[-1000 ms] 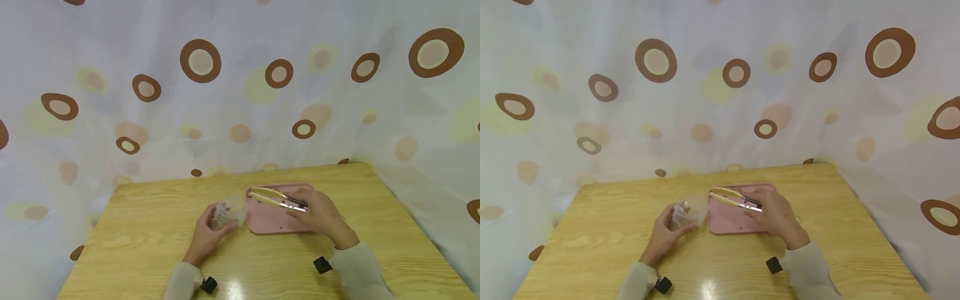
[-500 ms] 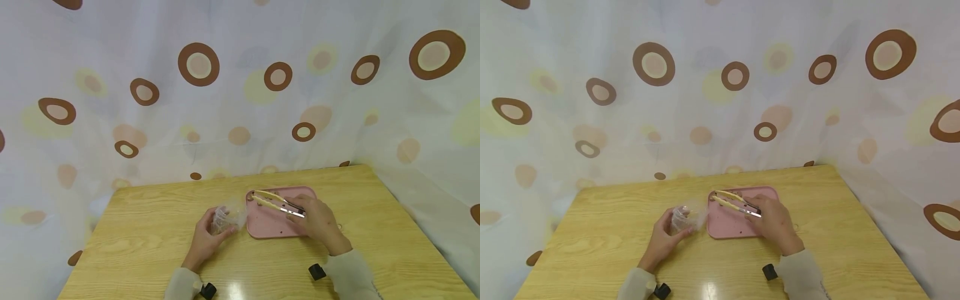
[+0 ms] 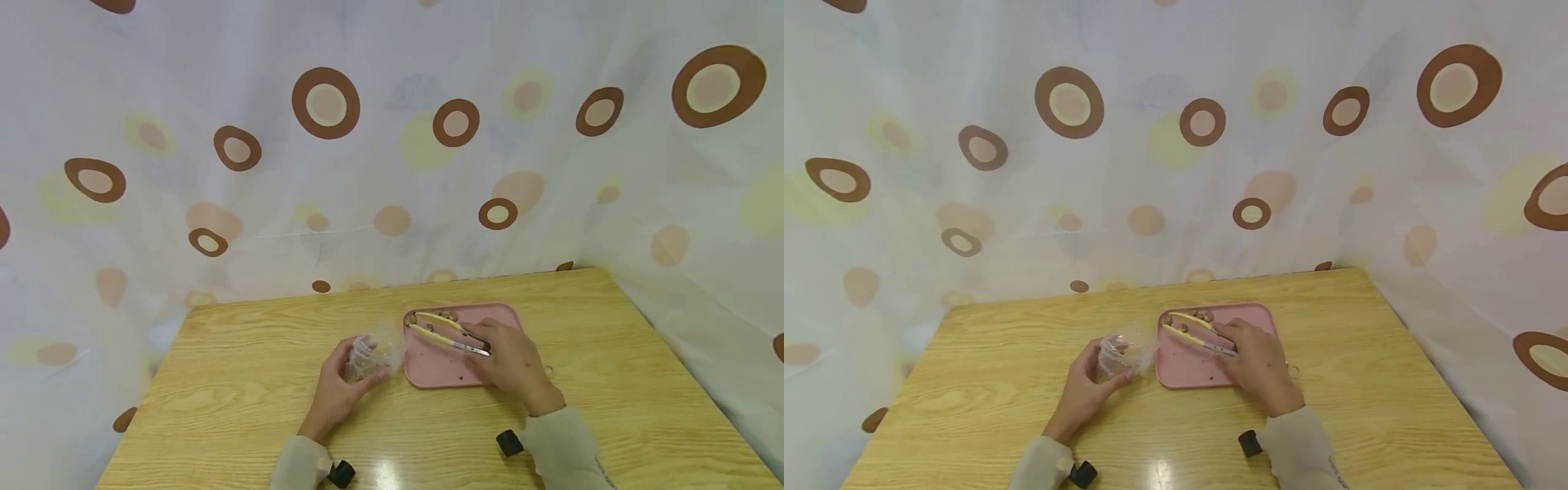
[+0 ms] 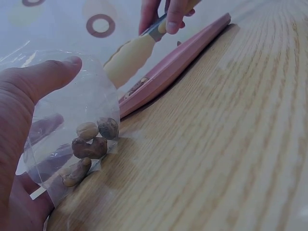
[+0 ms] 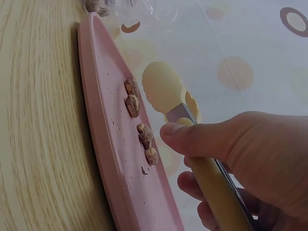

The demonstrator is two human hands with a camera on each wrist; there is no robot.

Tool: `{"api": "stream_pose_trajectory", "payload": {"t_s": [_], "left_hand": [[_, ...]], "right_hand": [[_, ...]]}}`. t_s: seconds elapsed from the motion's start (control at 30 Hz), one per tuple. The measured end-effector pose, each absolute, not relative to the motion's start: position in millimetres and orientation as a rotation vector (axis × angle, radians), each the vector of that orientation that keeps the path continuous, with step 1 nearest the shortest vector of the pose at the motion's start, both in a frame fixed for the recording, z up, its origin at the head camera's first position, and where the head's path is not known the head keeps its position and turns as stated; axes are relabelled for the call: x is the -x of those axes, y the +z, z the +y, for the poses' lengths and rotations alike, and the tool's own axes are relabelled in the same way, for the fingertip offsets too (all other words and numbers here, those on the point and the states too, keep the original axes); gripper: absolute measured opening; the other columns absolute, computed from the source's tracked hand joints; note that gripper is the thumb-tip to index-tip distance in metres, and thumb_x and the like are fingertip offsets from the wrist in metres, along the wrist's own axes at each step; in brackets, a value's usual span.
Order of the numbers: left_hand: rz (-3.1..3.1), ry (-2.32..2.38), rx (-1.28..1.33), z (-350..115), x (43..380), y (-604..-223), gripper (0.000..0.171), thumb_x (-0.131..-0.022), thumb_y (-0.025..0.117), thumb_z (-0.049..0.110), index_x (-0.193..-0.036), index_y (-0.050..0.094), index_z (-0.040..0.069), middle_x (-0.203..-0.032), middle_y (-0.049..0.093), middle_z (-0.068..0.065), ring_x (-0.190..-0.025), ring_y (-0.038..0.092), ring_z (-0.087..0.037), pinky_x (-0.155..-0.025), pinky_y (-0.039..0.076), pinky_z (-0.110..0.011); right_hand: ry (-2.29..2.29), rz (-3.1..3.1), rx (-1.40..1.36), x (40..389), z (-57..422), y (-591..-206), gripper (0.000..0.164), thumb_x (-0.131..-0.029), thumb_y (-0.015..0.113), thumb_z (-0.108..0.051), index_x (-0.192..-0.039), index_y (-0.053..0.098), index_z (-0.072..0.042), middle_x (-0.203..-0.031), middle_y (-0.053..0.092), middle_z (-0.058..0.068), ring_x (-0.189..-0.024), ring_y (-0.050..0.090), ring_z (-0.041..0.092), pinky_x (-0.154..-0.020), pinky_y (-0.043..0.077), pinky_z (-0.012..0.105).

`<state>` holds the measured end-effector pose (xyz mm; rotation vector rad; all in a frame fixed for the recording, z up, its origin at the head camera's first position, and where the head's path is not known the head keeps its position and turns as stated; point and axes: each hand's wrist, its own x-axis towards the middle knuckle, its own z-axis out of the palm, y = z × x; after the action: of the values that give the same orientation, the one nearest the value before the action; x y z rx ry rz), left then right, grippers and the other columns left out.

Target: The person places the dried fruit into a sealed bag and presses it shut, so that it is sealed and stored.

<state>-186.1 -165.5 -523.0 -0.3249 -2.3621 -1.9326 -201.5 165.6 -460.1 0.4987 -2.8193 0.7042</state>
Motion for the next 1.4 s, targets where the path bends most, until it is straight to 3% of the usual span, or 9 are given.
{"api": "stream_pose_trajectory", "payload": {"t_s": [0.43,0.93,1.4], "left_hand": [[-2.347,-1.95,0.349,-167,187,-523,0.069,-0.089,0.092,0.013,-0.15,0.06,0.01,-0.144,0.072,-0.011,-0.127,0.067,-0.018,-0.113,0.049,-0.025],[-2.386,-1.921,0.306,-166,184,-521,0.067,-0.089,0.093,0.017,-0.149,0.062,0.023,-0.143,0.072,-0.004,-0.124,0.068,-0.016,-0.111,0.049,-0.028],[-2.394,-1.897,0.351,-167,185,-519,0.062,-0.09,0.092,0.019,-0.146,0.064,0.022,-0.144,0.071,-0.003,-0.128,0.065,-0.017,-0.114,0.047,-0.028]], "right_hand": [[0.696,-2.895,-0.448,202,166,-463,0.055,-0.092,0.088,-0.013,-0.144,0.072,-0.008,-0.103,0.073,0.007,-0.073,0.05,0.011,-0.061,0.038,0.03],[0.659,-2.942,-0.427,202,167,-466,0.055,-0.093,0.087,-0.018,-0.145,0.071,-0.008,-0.104,0.072,0.007,-0.075,0.052,0.013,-0.063,0.04,0.032],[0.692,-2.926,-0.424,208,169,-470,0.057,-0.091,0.089,-0.02,-0.144,0.072,-0.007,-0.106,0.074,0.01,-0.078,0.056,0.015,-0.064,0.043,0.034]]}}
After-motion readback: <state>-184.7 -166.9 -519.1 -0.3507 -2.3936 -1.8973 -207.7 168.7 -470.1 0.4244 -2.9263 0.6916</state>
